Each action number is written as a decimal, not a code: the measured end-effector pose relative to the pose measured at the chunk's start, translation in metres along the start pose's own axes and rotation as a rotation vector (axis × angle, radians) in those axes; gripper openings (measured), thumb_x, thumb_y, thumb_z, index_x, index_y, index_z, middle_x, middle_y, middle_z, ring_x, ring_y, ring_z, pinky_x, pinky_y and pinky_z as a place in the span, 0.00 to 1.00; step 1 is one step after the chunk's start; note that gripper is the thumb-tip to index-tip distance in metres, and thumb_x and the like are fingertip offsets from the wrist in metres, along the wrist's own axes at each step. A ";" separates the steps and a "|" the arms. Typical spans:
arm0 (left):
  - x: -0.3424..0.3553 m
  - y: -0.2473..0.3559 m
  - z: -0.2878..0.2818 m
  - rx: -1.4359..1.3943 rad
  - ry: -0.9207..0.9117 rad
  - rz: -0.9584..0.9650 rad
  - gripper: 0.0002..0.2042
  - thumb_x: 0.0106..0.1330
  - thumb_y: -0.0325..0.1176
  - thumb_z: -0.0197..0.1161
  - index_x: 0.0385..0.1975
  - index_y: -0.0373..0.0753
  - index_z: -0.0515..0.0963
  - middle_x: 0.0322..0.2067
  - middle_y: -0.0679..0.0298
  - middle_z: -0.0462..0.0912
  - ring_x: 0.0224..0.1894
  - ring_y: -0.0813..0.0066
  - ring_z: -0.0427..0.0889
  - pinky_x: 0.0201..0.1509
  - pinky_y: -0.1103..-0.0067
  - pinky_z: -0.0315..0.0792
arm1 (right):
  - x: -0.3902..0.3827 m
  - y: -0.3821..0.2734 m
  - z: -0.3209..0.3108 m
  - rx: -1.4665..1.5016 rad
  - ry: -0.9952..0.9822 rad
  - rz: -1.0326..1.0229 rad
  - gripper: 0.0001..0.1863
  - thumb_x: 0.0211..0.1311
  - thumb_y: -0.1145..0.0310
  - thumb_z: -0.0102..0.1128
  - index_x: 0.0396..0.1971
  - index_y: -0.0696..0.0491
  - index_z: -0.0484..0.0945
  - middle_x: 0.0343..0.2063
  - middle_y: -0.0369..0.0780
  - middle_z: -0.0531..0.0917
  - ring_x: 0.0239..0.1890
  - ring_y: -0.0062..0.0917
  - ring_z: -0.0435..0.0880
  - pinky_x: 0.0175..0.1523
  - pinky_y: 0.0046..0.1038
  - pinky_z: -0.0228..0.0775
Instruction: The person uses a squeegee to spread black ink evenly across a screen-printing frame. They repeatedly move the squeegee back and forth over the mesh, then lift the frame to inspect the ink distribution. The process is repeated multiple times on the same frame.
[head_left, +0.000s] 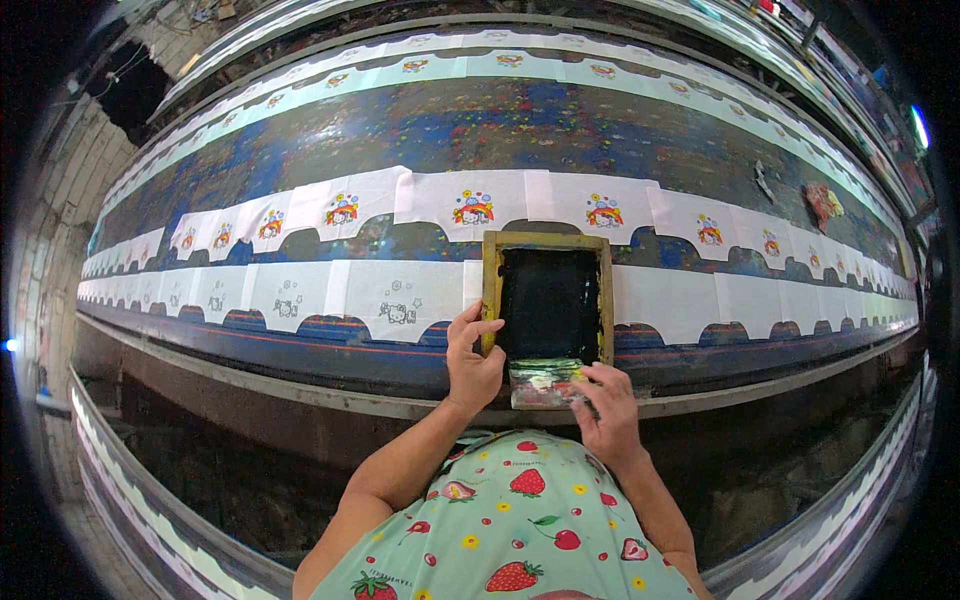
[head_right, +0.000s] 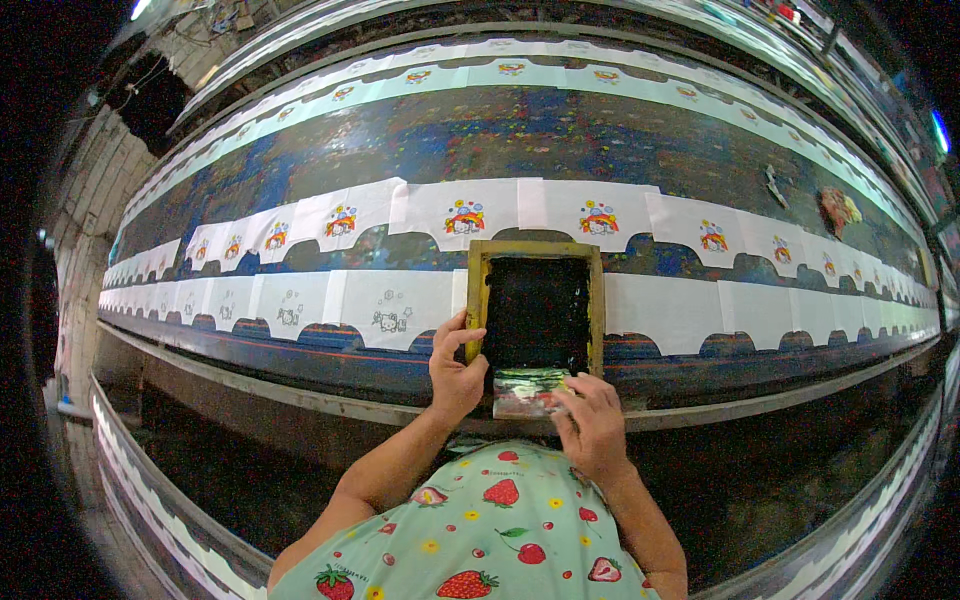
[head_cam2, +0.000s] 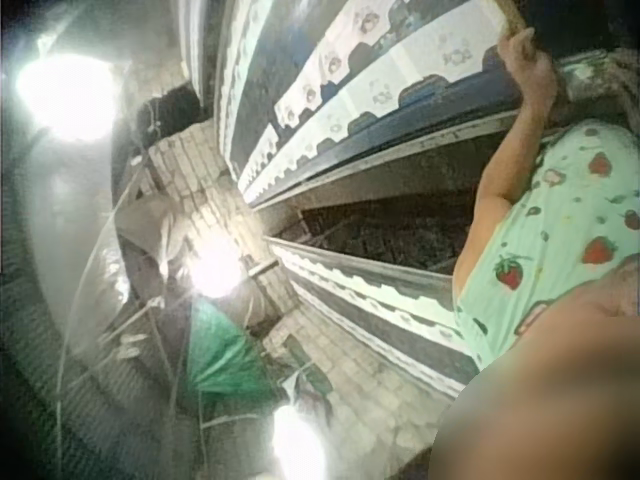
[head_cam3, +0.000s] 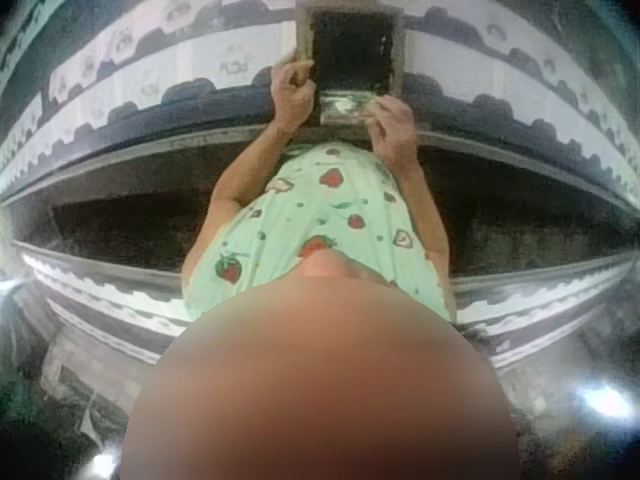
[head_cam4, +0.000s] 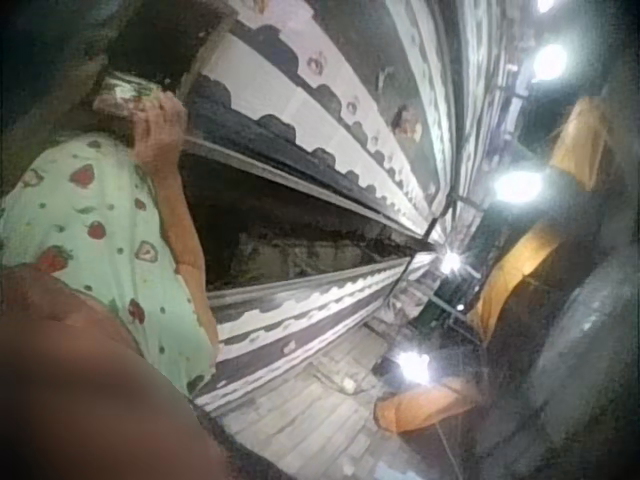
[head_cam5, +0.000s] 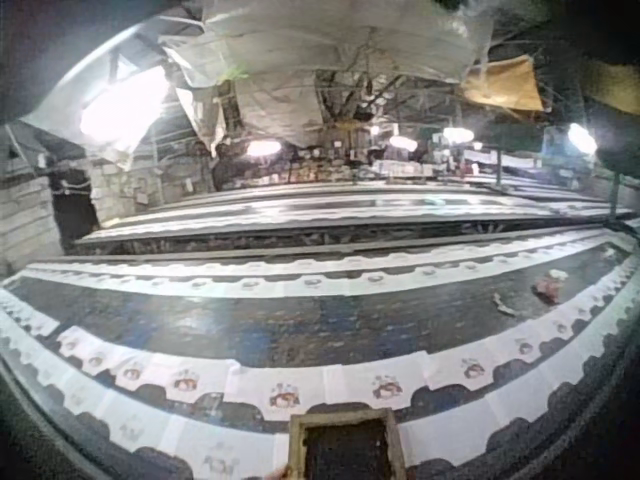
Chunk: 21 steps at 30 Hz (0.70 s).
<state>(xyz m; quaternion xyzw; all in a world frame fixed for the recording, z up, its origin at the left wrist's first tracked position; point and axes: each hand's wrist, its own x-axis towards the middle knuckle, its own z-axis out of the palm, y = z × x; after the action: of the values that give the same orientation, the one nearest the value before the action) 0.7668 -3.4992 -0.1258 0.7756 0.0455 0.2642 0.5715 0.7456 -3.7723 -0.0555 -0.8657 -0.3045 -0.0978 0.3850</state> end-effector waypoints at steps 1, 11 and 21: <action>0.001 0.000 0.001 0.002 -0.006 -0.006 0.22 0.56 0.14 0.66 0.52 0.38 0.89 0.71 0.43 0.80 0.75 0.45 0.77 0.81 0.60 0.67 | 0.004 -0.003 0.000 -0.016 -0.040 -0.036 0.21 0.67 0.68 0.78 0.59 0.53 0.87 0.62 0.47 0.85 0.69 0.50 0.82 0.75 0.53 0.74; -0.002 -0.005 0.007 -0.008 -0.012 -0.054 0.22 0.56 0.15 0.67 0.52 0.39 0.89 0.71 0.44 0.80 0.75 0.45 0.76 0.82 0.59 0.66 | 0.050 -0.015 0.002 -0.262 -0.330 -0.213 0.22 0.59 0.75 0.71 0.56 0.56 0.88 0.52 0.45 0.87 0.58 0.44 0.87 0.65 0.47 0.78; -0.001 -0.011 0.002 0.011 -0.077 -0.129 0.24 0.61 0.17 0.67 0.58 0.38 0.87 0.73 0.44 0.77 0.77 0.45 0.75 0.84 0.58 0.66 | 0.148 0.027 -0.027 -0.108 -0.672 -0.067 0.16 0.63 0.79 0.65 0.50 0.52 0.90 0.42 0.47 0.88 0.52 0.48 0.88 0.59 0.47 0.81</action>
<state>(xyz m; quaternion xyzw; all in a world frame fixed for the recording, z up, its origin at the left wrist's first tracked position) 0.7692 -3.4979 -0.1367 0.7838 0.0749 0.1966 0.5843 0.8813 -3.7391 0.0069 -0.8583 -0.4368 0.1643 0.2132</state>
